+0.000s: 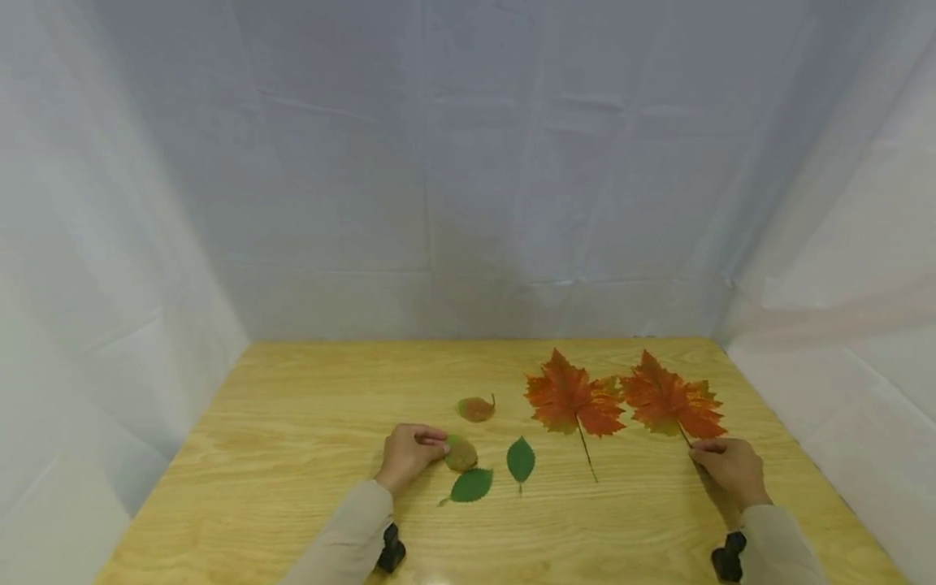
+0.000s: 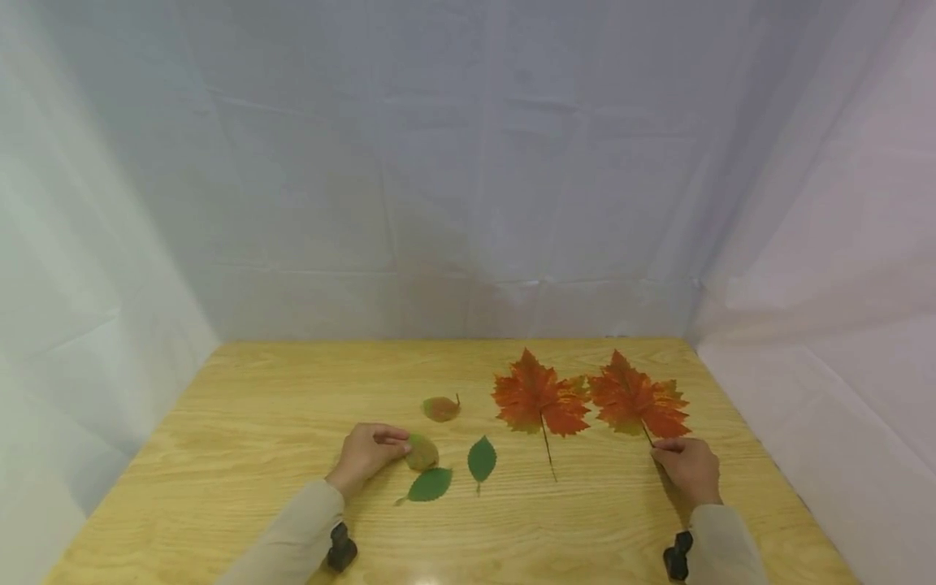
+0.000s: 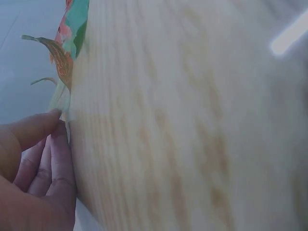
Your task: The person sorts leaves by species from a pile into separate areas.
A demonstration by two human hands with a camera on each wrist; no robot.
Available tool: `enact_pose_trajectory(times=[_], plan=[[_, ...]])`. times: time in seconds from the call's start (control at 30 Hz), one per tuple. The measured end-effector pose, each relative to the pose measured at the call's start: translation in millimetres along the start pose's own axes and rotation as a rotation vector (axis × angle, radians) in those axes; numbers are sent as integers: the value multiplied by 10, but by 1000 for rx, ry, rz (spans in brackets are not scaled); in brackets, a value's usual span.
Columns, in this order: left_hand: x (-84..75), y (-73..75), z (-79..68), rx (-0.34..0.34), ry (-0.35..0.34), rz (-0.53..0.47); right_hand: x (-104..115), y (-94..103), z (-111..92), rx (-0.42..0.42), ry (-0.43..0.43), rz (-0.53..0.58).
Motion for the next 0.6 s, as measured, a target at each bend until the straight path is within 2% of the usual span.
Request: enact_pose_trajectory(times=[0.3, 0.6], plan=[[36, 1, 19, -4, 14, -27, -5, -3, -27, -12, -16, 50], [81, 6, 39, 29, 28, -63, -28, 6, -64, 7, -35, 163]])
Point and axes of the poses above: each hand's wrist, its own z-axis towards the middle knuckle, its own y-axis out of the back of the hand, x = y × z, the point moved 5 cm from there along z, towards the middle knuckle, and after that the axes turned 11 degrees about x, right-handed, at the moved point
